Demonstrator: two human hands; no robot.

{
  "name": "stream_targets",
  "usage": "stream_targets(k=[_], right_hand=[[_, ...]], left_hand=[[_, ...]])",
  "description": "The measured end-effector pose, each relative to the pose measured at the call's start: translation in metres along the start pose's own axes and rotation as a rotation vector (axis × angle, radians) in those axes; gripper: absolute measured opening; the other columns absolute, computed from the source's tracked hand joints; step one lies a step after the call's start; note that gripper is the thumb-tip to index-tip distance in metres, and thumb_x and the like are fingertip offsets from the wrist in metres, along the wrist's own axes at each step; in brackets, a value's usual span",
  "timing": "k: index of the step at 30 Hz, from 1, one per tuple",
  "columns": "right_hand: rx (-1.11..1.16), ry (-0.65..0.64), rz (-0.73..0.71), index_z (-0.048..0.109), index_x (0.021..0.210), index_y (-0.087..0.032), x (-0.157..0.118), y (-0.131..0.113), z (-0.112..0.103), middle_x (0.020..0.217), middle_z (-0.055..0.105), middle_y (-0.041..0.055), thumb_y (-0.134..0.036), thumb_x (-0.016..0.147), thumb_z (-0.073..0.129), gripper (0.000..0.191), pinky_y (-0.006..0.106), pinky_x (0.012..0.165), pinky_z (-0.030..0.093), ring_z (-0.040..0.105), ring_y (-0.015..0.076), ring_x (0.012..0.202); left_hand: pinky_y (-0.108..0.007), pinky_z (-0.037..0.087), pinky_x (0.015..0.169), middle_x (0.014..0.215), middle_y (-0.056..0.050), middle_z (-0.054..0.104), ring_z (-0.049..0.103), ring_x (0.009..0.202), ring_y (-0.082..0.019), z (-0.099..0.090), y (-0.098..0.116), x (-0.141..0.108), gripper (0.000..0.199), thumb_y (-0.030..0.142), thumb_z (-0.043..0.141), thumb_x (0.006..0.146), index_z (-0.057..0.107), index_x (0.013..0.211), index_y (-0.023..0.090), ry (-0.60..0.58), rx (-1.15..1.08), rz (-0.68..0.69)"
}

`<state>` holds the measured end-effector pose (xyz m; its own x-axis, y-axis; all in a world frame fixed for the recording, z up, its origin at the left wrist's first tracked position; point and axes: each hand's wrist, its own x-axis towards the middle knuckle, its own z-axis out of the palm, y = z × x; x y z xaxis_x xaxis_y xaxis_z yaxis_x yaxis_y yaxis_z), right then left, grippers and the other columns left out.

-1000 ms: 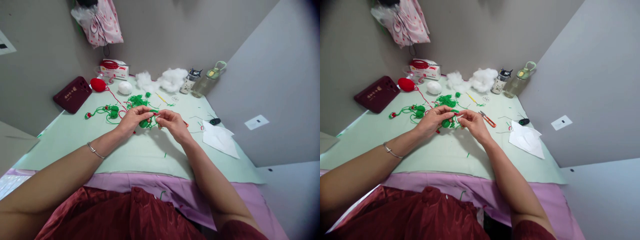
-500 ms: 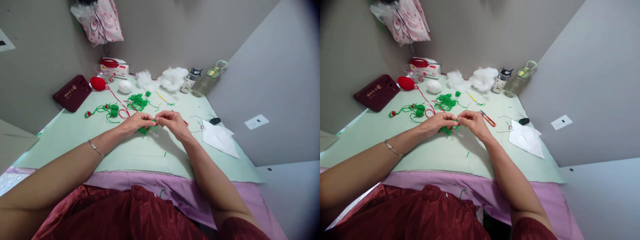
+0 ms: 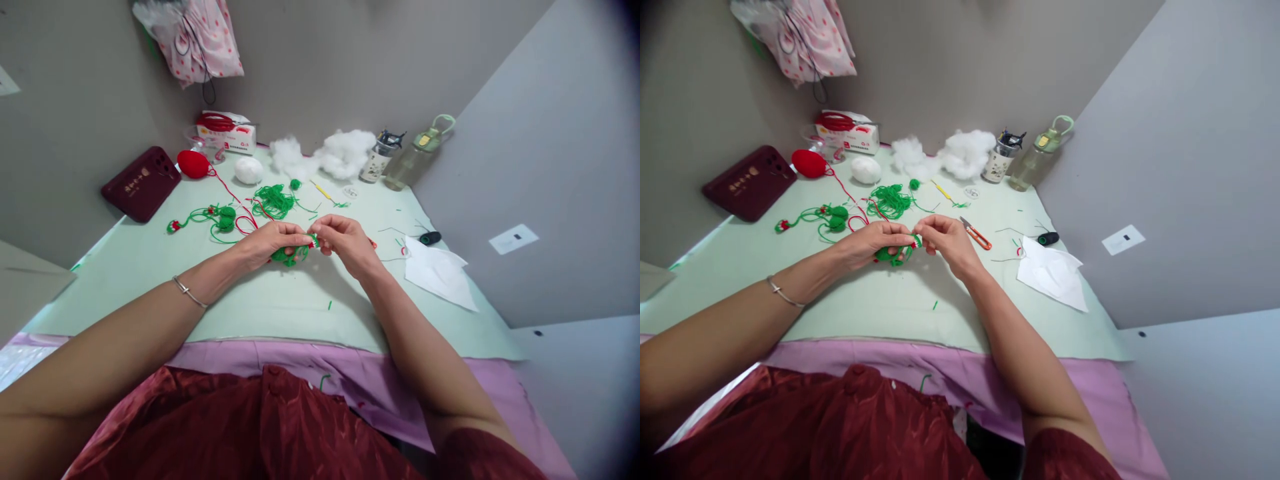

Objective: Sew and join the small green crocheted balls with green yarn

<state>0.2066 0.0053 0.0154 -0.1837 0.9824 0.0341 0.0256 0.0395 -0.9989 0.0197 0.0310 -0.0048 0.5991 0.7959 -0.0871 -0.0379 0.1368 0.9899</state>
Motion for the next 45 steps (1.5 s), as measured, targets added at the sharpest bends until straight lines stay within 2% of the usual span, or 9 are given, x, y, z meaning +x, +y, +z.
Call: stream_targets(k=[3,7,10,14,17,30,34,40,45], right_hand=[[-0.051,0.028,-0.05,0.068,0.073,-0.016,0.002,0.003,-0.001,0.057,0.055,-0.0046,-0.031,0.071,0.076,0.017,0.024,0.053,0.038,0.045,0.0075,0.051],[0.152,0.174,-0.041,0.064,0.071,-0.016,0.007,0.004,-0.004,0.069,0.063,-0.0014,-0.024,0.072,0.073,0.012,0.019,0.047,0.033,0.045,0.0056,0.053],[0.287,0.055,0.066,0.056,0.077,-0.019,0.007,0.002,-0.007,0.078,0.068,0.0,-0.031,0.074,0.076,0.023,0.017,0.042,0.027,0.047,0.0053,0.052],[0.371,-0.104,0.138,0.051,0.078,-0.019,0.005,-0.003,-0.009,0.056,0.053,-0.0078,-0.034,0.076,0.078,0.03,0.016,0.04,0.022,0.035,0.0033,0.042],[0.439,-0.061,0.083,0.051,0.076,-0.018,0.007,-0.004,-0.013,0.052,0.043,-0.0112,-0.029,0.074,0.081,0.032,0.014,0.041,0.021,0.028,0.0011,0.041],[0.389,0.236,-0.024,0.052,0.083,-0.022,0.013,-0.003,-0.022,0.072,0.058,-0.0072,-0.034,0.08,0.078,0.028,0.014,0.045,0.036,0.047,0.0036,0.054],[0.278,0.243,-0.074,0.061,0.083,-0.021,0.011,-0.004,-0.026,0.072,0.059,-0.0043,-0.04,0.075,0.079,0.028,0.019,0.047,0.035,0.045,0.0056,0.055],[-0.348,0.174,-0.308,0.073,0.075,-0.019,-0.001,-0.004,-0.017,0.071,0.06,0.0003,-0.036,0.078,0.077,0.017,0.028,0.06,0.038,0.047,0.0119,0.063],[-0.556,0.115,-0.342,0.074,0.078,-0.019,-0.006,-0.005,-0.012,0.074,0.058,0.0007,-0.027,0.084,0.07,0.011,0.03,0.062,0.036,0.049,0.0131,0.067]], left_hand=[[-0.025,0.034,0.053,0.052,0.003,0.047,0.046,0.051,-0.01,-0.001,-0.001,0.001,0.029,0.041,0.081,0.071,0.066,0.066,0.017,0.016,0.016,-0.006],[-0.024,0.031,0.051,0.054,0.004,0.046,0.042,0.051,-0.009,0.0,-0.003,0.003,0.027,0.04,0.08,0.071,0.068,0.068,0.016,-0.003,0.077,-0.014],[-0.024,0.032,0.052,0.059,0.003,0.049,0.043,0.054,-0.009,0.001,-0.004,0.002,0.026,0.038,0.079,0.072,0.067,0.071,0.015,-0.022,0.087,-0.005],[-0.024,0.034,0.053,0.063,0.003,0.051,0.044,0.055,-0.009,0.002,-0.003,0.0,0.024,0.036,0.079,0.073,0.067,0.074,0.016,-0.046,0.112,0.001],[-0.024,0.035,0.053,0.062,0.002,0.05,0.043,0.055,-0.009,0.002,-0.002,0.0,0.023,0.037,0.078,0.075,0.069,0.076,0.016,-0.047,0.134,-0.001],[-0.022,0.027,0.048,0.073,0.0,0.064,0.038,0.053,-0.006,0.0,-0.003,0.004,0.027,0.038,0.08,0.072,0.07,0.082,0.016,0.017,0.08,0.032],[-0.024,0.026,0.049,0.074,0.0,0.066,0.037,0.054,-0.007,-0.003,-0.003,0.004,0.027,0.038,0.081,0.071,0.074,0.085,0.017,0.123,0.072,0.066],[-0.024,0.027,0.052,0.076,0.0,0.065,0.04,0.057,-0.008,-0.006,-0.003,0.004,0.026,0.035,0.08,0.07,0.076,0.089,0.018,0.241,0.057,0.151],[-0.024,0.025,0.051,0.073,0.001,0.062,0.038,0.056,-0.008,-0.009,-0.003,0.006,0.025,0.036,0.079,0.071,0.076,0.088,0.019,0.266,0.047,0.166]])
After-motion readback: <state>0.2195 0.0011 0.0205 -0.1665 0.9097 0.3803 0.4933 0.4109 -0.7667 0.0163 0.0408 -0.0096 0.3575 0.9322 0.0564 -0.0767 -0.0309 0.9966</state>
